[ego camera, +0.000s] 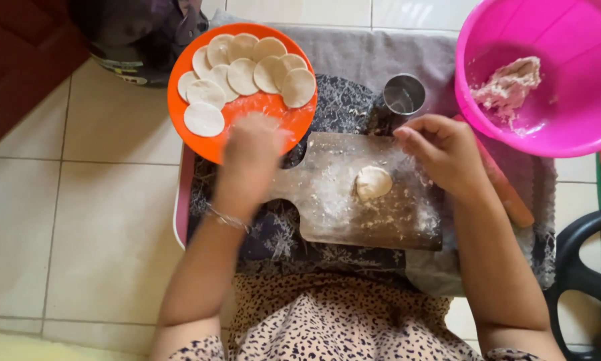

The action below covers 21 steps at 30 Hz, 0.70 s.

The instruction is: The person is rolling out small portions of dough and cutting them into circular shapes using a rolling pin and a metal cutter.

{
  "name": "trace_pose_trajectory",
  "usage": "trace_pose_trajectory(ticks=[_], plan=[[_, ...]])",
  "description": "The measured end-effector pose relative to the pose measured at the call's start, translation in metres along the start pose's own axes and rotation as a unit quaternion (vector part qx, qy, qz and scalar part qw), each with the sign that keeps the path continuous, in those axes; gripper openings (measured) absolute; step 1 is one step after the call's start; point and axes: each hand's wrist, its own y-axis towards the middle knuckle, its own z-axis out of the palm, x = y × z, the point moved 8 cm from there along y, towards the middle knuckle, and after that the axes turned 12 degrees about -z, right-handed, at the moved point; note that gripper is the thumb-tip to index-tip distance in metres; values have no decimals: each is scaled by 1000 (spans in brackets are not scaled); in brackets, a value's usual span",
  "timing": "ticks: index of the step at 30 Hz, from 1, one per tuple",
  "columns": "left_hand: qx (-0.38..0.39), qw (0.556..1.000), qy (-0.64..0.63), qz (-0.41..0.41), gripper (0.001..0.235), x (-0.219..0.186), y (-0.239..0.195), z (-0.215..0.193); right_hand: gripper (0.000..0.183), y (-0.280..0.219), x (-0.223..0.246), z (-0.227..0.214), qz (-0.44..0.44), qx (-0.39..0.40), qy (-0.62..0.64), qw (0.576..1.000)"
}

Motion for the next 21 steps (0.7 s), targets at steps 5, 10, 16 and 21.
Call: trace_pose_trajectory(ticks=[5,10,16,21], plan=[[139,966,-188,-113,24,52,21,57,9,-2,-6,0,11,-5,16,1000],[198,950,-206,-129,8,51,25,33,11,-3,0,-4,15,-9,18,1000],[207,904,-330,-175,10,64,38,38,10,-4,-3,-5,20,-7,8,1000],[342,645,-669,-143,22,-18,22,-18,9,-3,-25,2,83,43,28,995]])
